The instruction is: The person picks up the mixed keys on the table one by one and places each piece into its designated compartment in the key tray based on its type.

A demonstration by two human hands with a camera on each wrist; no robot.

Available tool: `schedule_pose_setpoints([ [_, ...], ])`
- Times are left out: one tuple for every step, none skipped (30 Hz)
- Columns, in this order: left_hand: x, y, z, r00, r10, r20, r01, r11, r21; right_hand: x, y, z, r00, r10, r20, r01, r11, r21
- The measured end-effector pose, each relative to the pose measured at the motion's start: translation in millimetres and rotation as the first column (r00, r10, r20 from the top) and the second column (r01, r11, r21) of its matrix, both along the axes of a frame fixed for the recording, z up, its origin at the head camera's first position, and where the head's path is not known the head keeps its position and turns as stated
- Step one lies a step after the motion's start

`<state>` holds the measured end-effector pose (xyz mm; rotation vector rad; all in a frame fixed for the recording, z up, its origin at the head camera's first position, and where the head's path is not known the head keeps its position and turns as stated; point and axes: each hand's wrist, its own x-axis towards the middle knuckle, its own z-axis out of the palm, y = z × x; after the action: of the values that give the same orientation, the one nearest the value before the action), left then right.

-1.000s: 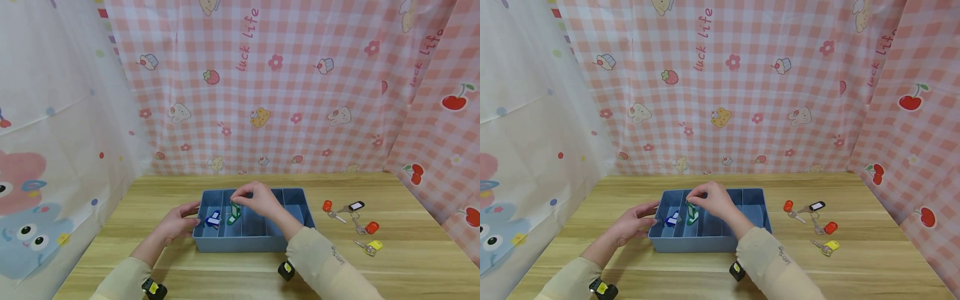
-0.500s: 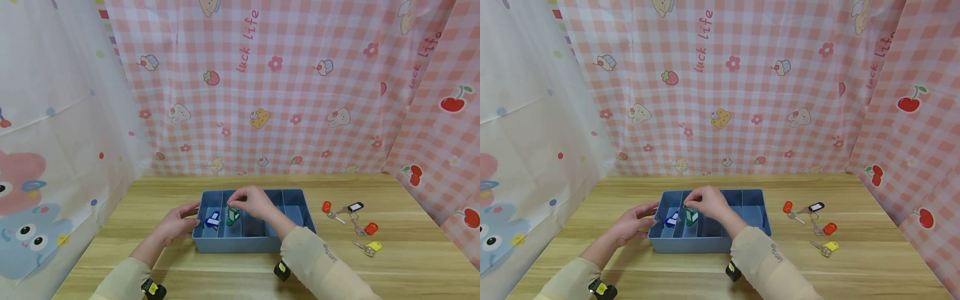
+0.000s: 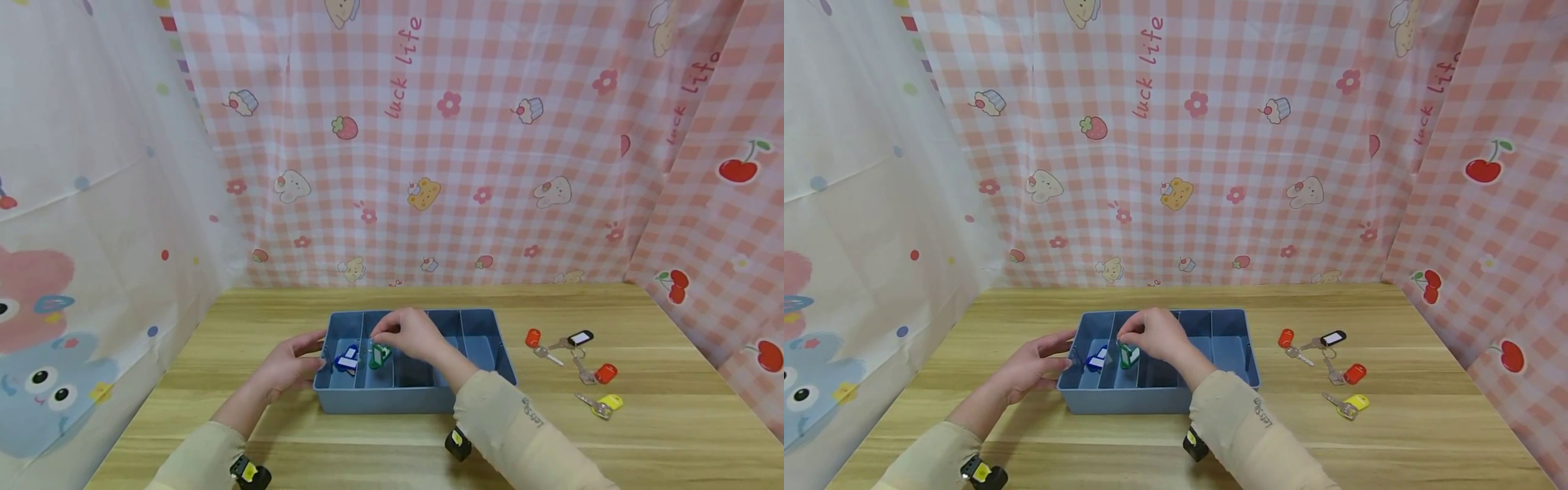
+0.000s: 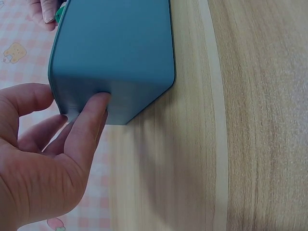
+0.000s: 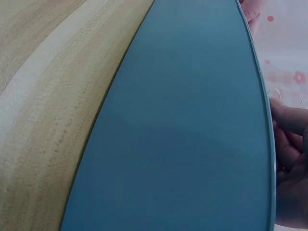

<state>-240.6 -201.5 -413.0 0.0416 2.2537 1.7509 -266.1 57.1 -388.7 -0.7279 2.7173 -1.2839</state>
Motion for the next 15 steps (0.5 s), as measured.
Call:
schedule_pose_setpoints([
  [-0.1,0.0,0.4,1.0,-0.002,0.001,0.002,1.0,-0.004,0.3,0.0,-0.2,1.0,0.001,-0.01,-0.001,1.0,0.006],
  [-0.3,0.0,0.7,1.0,0.001,0.002,-0.001,1.0,-0.008,0.3,-0.1,-0.6,1.0,-0.001,-0.019,0.001,1.0,0.015],
  [-0.4,0.1,0.9,1.0,0.003,0.004,-0.003,1.0,-0.011,0.7,-0.2,-0.4,1.0,-0.005,-0.027,0.005,1.0,0.024],
  [-0.5,0.2,1.1,1.0,0.007,0.006,-0.007,1.0,-0.014,0.8,-0.2,-0.5,0.999,-0.007,-0.038,0.008,0.999,0.034],
  [-0.6,0.2,1.1,1.0,0.006,0.007,-0.006,1.0,-0.016,0.9,-0.2,-0.2,0.999,-0.008,-0.048,0.01,0.999,0.04],
  [-0.5,0.2,1.4,1.0,0.005,0.007,-0.004,1.0,-0.02,1.0,-0.1,0.3,0.998,-0.009,-0.054,0.011,0.999,0.044],
  [-0.3,0.2,1.5,1.0,0.002,0.008,-0.002,1.0,-0.021,1.1,0.1,0.9,0.998,-0.009,-0.059,0.012,0.999,0.048],
  [-0.2,0.2,1.5,1.0,0.001,0.008,-0.001,1.0,-0.018,1.0,0.3,1.9,0.998,-0.01,-0.062,0.013,0.999,0.05],
  [0.0,0.3,1.6,1.0,0.0,0.009,0.0,1.0,-0.016,1.2,0.8,2.9,0.998,-0.005,-0.067,0.008,0.999,0.049],
  [0.3,0.4,1.7,1.0,-0.001,0.009,0.001,1.0,-0.013,1.3,1.4,3.9,0.998,0.001,-0.068,0.002,0.999,0.046],
  [0.5,0.5,2.0,1.0,-0.002,0.009,0.002,1.0,-0.01,1.5,2.0,5.1,0.997,0.009,-0.071,-0.006,0.999,0.043],
  [0.7,0.6,2.1,1.0,-0.003,0.009,0.003,1.0,-0.01,1.8,2.7,6.5,0.997,0.017,-0.071,-0.014,0.999,0.038],
  [0.8,0.6,2.1,1.0,-0.002,0.009,0.002,1.0,-0.006,2.0,3.4,7.6,0.997,0.026,-0.07,-0.024,0.999,0.033],
  [0.8,0.6,2.1,1.0,-0.001,0.009,0.001,1.0,-0.004,2.2,4.1,8.8,0.997,0.038,-0.072,-0.036,0.999,0.028],
  [0.7,0.6,2.0,1.0,0.001,0.008,-0.001,1.0,-0.001,2.5,4.8,10.0,0.996,0.051,-0.075,-0.05,0.999,0.02],
])
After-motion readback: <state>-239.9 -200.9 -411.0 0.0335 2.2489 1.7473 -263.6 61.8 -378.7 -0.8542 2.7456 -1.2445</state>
